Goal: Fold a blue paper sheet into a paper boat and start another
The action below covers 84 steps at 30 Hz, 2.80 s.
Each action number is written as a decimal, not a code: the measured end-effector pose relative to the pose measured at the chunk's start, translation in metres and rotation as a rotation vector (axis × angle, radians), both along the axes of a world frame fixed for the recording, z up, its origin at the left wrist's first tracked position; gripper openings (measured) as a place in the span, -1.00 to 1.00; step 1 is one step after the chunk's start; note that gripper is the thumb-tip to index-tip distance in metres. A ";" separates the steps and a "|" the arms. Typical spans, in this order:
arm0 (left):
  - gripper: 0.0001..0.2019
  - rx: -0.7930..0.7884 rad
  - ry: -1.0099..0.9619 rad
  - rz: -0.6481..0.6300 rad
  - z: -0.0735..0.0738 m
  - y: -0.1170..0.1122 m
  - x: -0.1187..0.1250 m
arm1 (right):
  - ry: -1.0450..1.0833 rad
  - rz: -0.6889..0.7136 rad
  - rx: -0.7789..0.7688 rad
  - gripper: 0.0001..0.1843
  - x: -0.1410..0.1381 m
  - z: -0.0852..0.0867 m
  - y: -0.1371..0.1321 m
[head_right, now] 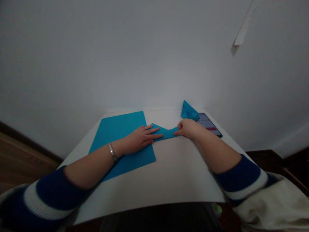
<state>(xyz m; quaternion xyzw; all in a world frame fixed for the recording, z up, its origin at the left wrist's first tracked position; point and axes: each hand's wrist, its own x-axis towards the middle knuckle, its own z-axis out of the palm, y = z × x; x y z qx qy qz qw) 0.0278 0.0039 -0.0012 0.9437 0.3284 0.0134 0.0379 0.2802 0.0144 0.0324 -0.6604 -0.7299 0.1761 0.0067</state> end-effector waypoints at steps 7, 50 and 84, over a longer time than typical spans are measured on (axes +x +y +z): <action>-0.54 -0.038 -0.037 -0.039 -0.001 0.000 -0.003 | 0.018 -0.010 0.001 -0.78 0.001 -0.001 0.000; -0.57 0.015 -0.007 -0.092 0.008 -0.006 0.004 | -0.070 0.034 0.153 -0.30 -0.014 -0.014 -0.002; -0.63 -0.126 -0.122 -0.085 -0.002 0.000 -0.006 | 0.130 0.011 -0.120 -0.84 0.023 -0.014 0.013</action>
